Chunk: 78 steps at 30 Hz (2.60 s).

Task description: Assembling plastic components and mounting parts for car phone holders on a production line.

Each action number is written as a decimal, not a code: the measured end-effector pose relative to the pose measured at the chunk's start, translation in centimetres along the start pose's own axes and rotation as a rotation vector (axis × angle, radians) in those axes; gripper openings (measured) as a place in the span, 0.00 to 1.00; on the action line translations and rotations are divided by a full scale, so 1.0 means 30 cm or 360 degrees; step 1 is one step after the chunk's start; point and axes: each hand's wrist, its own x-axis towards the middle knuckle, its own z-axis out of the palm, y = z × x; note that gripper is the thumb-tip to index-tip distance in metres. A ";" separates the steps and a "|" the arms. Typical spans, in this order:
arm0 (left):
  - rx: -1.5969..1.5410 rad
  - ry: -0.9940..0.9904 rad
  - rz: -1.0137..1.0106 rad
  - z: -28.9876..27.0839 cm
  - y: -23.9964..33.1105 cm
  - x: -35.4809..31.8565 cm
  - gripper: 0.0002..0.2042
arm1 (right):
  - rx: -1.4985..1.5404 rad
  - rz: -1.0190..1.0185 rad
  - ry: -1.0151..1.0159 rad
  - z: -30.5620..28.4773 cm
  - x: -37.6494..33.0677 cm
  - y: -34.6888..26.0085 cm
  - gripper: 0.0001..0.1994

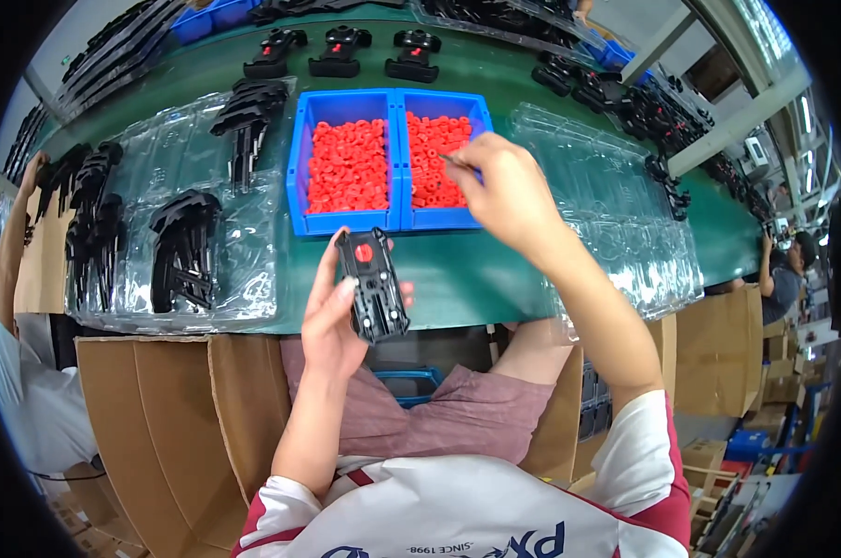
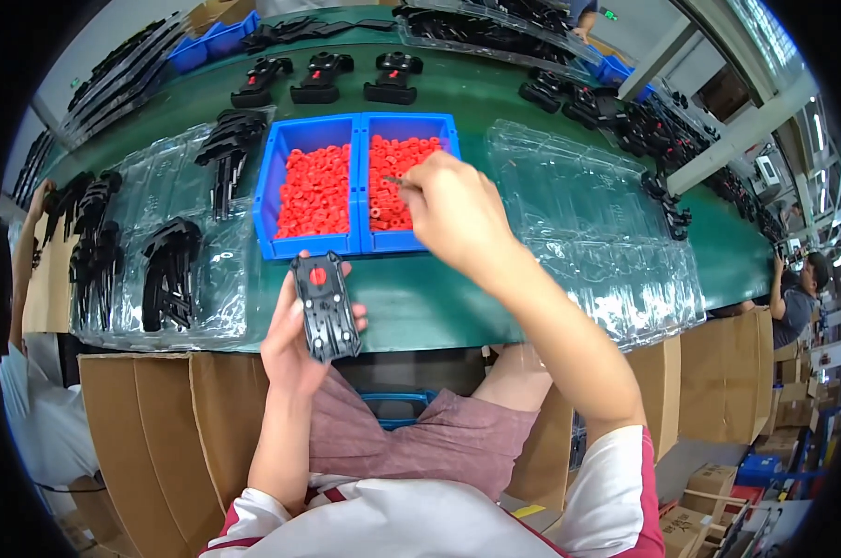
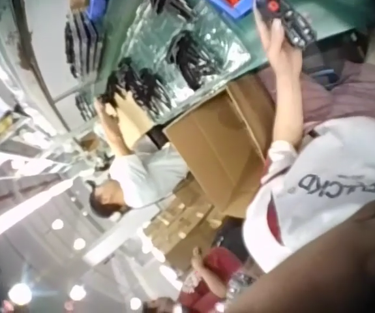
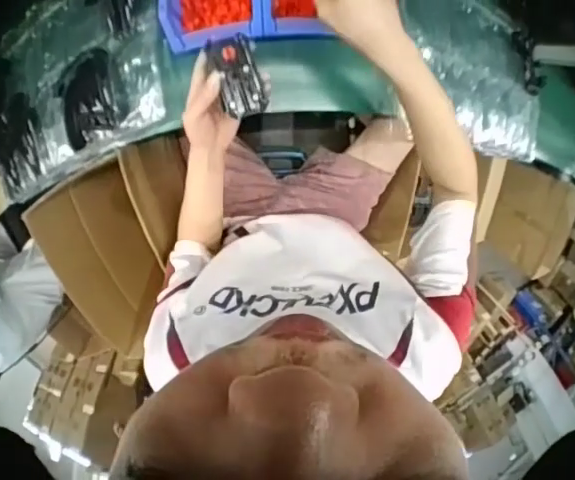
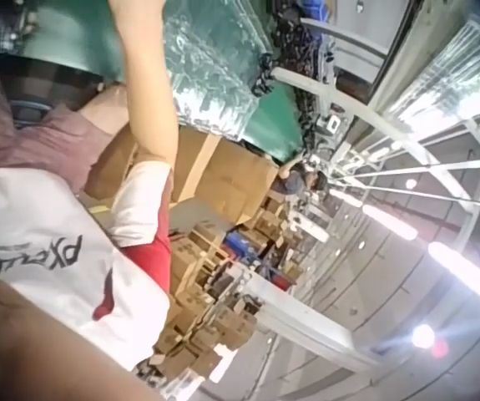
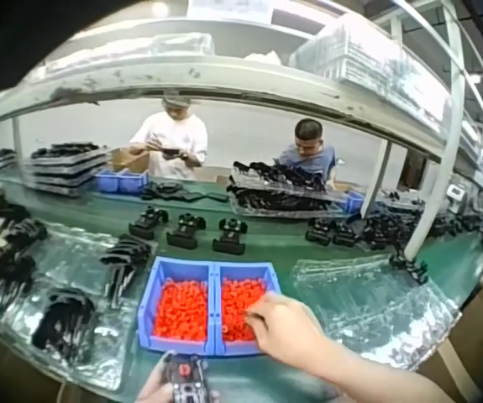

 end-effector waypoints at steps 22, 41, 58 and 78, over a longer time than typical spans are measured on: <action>-0.0070 0.0115 -0.0174 -0.037 0.024 0.022 0.28 | -0.0003 0.0110 -0.0106 0.079 0.086 0.046 0.10; -0.0181 0.0041 -0.0204 -0.047 0.028 0.039 0.29 | -0.0399 0.0164 -0.0596 0.095 0.082 0.037 0.05; -0.0233 0.0067 -0.0196 -0.042 0.026 0.048 0.27 | 0.1029 0.0528 -0.0851 0.077 -0.027 -0.226 0.04; -0.0394 0.0040 -0.0254 -0.060 0.031 0.043 0.25 | 0.0397 -0.0066 -0.0724 0.310 0.273 -0.505 0.04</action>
